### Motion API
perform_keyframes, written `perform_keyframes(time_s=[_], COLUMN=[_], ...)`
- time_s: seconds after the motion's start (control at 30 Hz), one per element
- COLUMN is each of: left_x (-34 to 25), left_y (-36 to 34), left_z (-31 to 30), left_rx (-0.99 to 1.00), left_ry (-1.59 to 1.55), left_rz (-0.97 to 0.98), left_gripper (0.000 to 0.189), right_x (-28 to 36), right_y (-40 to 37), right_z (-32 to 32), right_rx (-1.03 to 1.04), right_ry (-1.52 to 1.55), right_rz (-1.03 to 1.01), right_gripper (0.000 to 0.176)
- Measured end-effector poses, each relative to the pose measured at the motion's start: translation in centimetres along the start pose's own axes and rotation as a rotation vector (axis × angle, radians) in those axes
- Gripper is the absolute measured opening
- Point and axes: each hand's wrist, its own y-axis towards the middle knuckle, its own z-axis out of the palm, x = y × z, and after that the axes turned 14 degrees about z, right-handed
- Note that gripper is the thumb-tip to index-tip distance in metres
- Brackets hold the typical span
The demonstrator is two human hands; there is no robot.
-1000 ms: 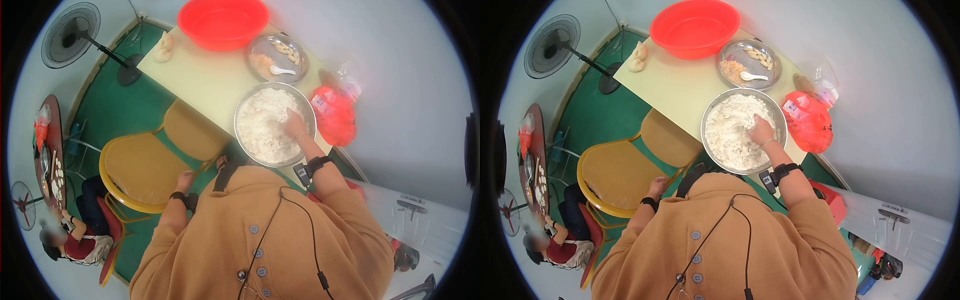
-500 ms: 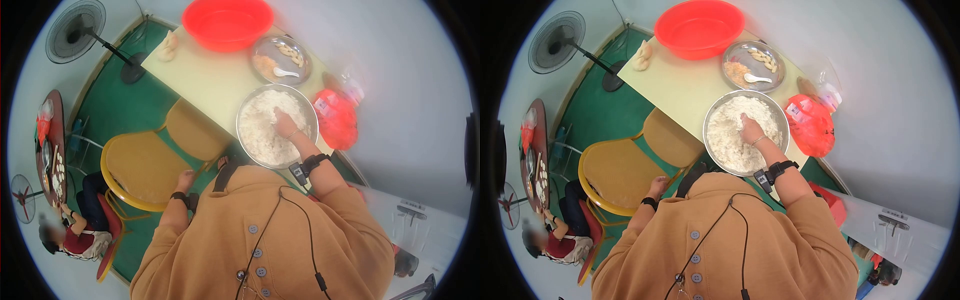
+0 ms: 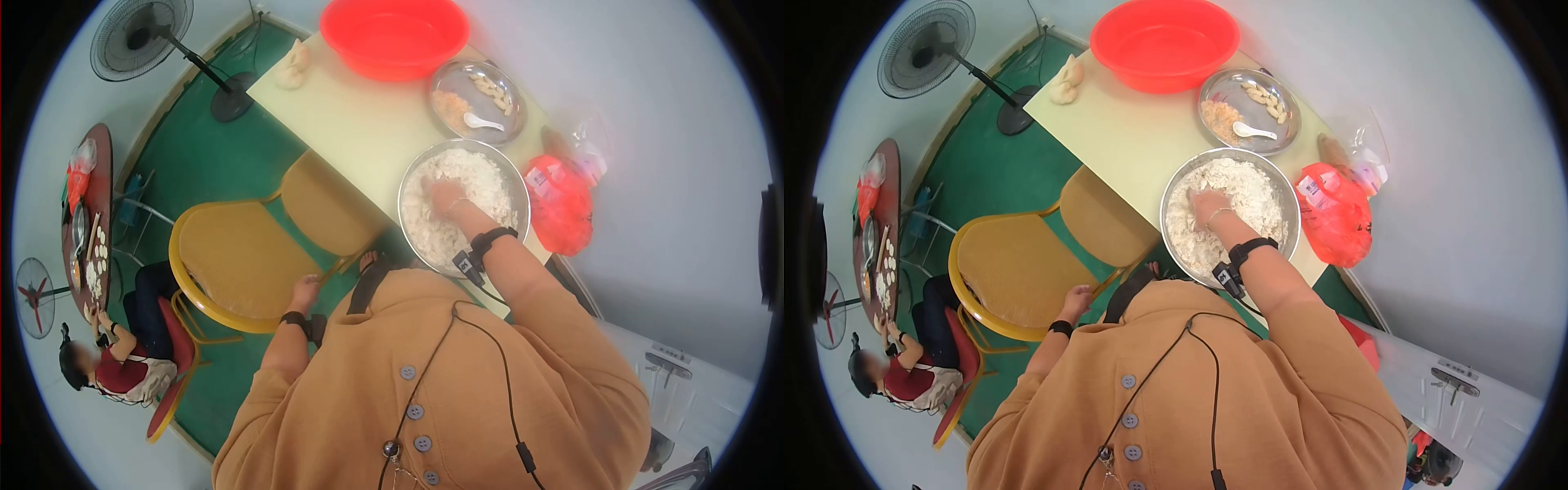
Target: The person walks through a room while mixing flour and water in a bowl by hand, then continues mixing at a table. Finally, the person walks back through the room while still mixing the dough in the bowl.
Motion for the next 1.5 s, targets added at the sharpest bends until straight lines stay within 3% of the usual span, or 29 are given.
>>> perform_keyframes(time_s=[0.17,0.3,0.5,0.8,0.9,0.97,1.1,1.2,1.27,1.37,1.5], left_x=[-0.7,-0.2,0.2,0.0,1.3,1.9,1.7,2.0,1.7,2.0,2.4], left_y=[0.7,2.0,3.8,5.5,6.2,7.1,6.2,6.4,6.0,6.0,6.5], left_z=[0.3,0.4,1.0,1.5,1.5,2.0,2.1,2.5,2.5,2.7,3.2], left_rx=[0.012,0.018,0.054,0.069,0.071,0.060,0.041,0.036,0.027,0.036,0.013], left_ry=[0.002,0.013,0.034,0.065,0.054,0.046,0.083,0.062,0.045,0.056,-0.006], left_rz=[-0.003,-0.011,-0.015,0.022,0.049,0.054,0.028,-0.002,-0.006,-0.007,-0.016], left_gripper=[0.044,0.042,0.042,0.042,0.041,0.041,0.042,0.043,0.043,0.043,0.042], right_x=[-0.1,-1.2,-3.0,-7.5,-7.5,-7.8,-5.0,-2.0,-0.7,0.2,0.5], right_y=[2.5,3.1,-0.9,-2.0,-2.7,-1.3,-1.9,-1.2,-0.9,0.5,3.4], right_z=[2.5,4.6,1.3,3.6,4.1,4.6,4.8,5.5,5.2,5.8,6.5], right_rx=[0.001,-0.065,-0.118,-0.092,-0.195,-0.057,0.006,0.100,0.112,0.068,-0.143], right_ry=[-0.043,0.154,0.261,0.323,0.395,0.391,0.248,-0.034,-0.047,-0.018,-0.102], right_rz=[-0.063,-0.126,0.006,0.013,-0.111,-0.250,-0.290,-0.319,-0.274,-0.171,-0.105], right_gripper=[0.044,0.039,0.037,0.064,0.072,0.077,0.080,0.057,0.051,0.047,0.032])
